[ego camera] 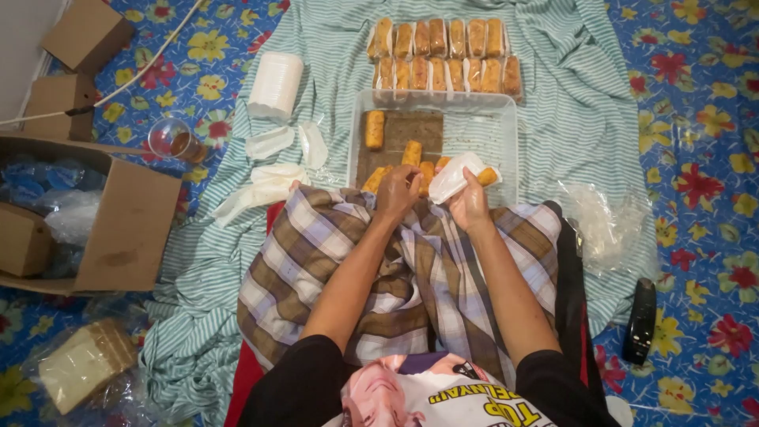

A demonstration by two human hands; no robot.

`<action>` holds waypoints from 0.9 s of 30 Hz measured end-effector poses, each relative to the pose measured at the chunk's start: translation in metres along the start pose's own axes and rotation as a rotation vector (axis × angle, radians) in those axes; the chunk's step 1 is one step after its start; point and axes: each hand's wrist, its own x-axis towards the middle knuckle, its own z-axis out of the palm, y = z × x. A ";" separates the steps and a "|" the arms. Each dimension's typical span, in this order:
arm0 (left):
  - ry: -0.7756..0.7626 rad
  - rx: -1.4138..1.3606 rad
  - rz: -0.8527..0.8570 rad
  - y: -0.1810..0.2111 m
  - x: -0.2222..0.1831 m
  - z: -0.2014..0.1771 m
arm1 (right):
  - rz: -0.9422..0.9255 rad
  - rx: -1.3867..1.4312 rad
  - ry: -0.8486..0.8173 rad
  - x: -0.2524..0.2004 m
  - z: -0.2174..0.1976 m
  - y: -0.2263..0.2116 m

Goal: Wrapping individual fried food items in small paper or plastic sheets and organizing them in a tray.

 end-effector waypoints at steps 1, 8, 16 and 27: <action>0.000 0.000 0.000 0.000 0.000 0.000 | 0.000 0.000 0.000 0.000 0.000 0.000; 0.005 0.011 -0.007 -0.002 -0.001 0.002 | 0.000 0.000 0.002 -0.001 0.000 0.000; 0.008 0.014 -0.009 -0.002 -0.002 0.003 | 0.012 0.004 0.012 -0.003 0.004 -0.001; 0.001 0.018 -0.009 0.000 -0.001 0.002 | 0.015 0.011 0.023 -0.005 0.006 -0.001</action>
